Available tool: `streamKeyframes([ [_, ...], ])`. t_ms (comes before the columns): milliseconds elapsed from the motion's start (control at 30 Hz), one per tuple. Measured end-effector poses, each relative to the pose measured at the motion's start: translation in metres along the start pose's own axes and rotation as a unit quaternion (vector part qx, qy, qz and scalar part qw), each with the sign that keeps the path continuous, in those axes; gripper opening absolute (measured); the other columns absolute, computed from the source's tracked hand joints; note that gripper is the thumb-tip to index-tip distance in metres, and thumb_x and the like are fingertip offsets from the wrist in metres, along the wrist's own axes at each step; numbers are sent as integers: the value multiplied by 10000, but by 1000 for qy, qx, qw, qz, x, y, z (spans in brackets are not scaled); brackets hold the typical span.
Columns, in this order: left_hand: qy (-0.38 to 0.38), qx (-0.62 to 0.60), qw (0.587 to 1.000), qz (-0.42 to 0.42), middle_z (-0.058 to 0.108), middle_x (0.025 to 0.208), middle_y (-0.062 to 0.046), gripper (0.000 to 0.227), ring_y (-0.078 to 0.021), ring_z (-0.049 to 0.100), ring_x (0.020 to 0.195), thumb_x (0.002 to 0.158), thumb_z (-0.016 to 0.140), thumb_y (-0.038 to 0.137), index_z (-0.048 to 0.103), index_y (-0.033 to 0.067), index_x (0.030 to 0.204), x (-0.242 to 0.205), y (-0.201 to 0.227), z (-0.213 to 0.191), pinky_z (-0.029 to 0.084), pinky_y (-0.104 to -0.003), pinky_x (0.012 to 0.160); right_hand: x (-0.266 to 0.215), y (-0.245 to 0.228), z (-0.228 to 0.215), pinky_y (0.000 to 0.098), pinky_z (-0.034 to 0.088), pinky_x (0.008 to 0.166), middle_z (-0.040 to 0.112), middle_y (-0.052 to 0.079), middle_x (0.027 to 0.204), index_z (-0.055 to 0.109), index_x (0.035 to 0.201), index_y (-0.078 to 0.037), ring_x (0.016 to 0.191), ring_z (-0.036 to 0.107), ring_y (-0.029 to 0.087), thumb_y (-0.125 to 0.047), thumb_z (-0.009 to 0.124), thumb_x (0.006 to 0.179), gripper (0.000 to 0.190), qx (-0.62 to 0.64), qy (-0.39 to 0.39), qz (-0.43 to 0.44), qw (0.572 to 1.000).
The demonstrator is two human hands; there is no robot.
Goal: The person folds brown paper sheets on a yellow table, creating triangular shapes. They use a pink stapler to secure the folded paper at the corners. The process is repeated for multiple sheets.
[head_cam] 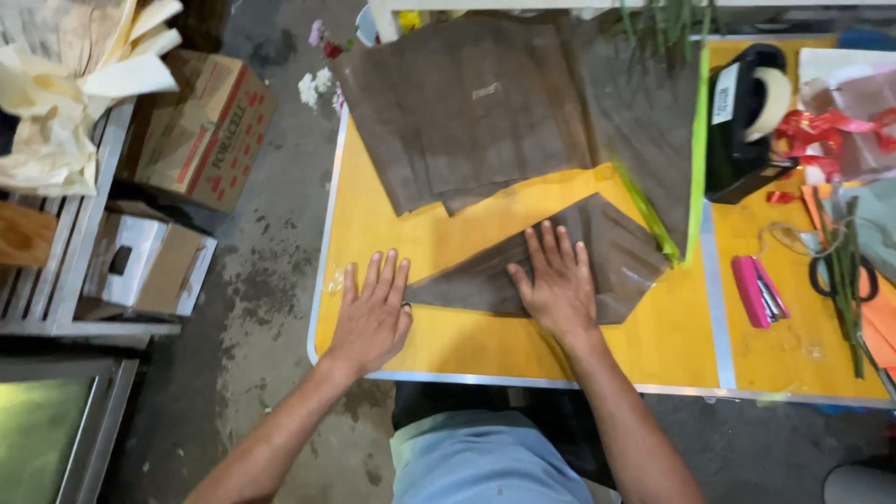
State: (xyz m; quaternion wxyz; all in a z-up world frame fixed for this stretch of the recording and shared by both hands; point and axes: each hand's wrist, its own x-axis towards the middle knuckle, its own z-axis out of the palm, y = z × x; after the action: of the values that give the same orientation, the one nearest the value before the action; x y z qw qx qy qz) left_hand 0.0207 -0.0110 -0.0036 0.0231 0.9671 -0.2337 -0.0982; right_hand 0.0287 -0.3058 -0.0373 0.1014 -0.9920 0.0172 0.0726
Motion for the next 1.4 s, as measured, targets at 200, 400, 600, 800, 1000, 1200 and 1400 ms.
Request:
streamKeyframes([
  [200,156,-182,960,146,442,1540,-280,612,-454,364,1464,965,493,256,445,-24,1507,50,83,-15,236,-557,1209,-1,-2,1,520,76,1277,201,76,1727,244,1654,-227,1588,163,296,-657,234,1044,747,26,-14,2,1000],
  [400,-32,-83,988,127,230,1709,-107,753,-307,153,1584,1063,187,600,167,143,1662,87,107,7,72,-513,1254,7,12,19,505,112,1274,224,72,1721,249,1652,-242,1582,187,284,-532,347,1028,696,-31,3,-1,1000],
  [600,-42,-39,989,134,217,1713,-114,794,-308,164,1579,1031,275,637,206,148,1653,83,110,-1,83,-535,1247,-2,43,15,534,301,1195,483,105,1584,488,1557,-268,1479,415,302,-510,370,1064,562,-40,195,6,980],
  [800,-67,-31,990,124,217,1716,-104,763,-316,149,1584,1037,283,605,248,148,1646,73,117,-19,78,-552,1256,5,86,4,598,280,1192,448,161,1618,458,1581,-161,1518,376,335,-477,365,1089,592,-27,196,98,975],
  [1000,-79,-49,988,122,208,1717,-73,740,-310,92,1585,1015,258,559,262,163,1639,83,116,-19,27,-560,1259,0,-12,-20,587,262,1197,528,185,1504,572,1448,-131,1449,424,370,-406,497,981,547,41,237,-19,970],
  [1200,-42,-79,987,132,235,1706,-72,795,-317,149,1568,921,375,575,360,137,1585,86,110,-16,87,-562,1252,21,-9,38,497,196,1228,458,120,1579,510,1511,-150,1509,348,303,-457,427,1044,565,68,124,-59,988],
  [1400,-6,-127,982,140,279,1686,-126,731,-351,236,1543,1013,437,548,351,115,1596,92,103,-10,130,-588,1235,21,38,-2,540,231,1222,384,97,1646,408,1586,-195,1524,329,310,-500,358,1064,607,-34,78,5,996],
])
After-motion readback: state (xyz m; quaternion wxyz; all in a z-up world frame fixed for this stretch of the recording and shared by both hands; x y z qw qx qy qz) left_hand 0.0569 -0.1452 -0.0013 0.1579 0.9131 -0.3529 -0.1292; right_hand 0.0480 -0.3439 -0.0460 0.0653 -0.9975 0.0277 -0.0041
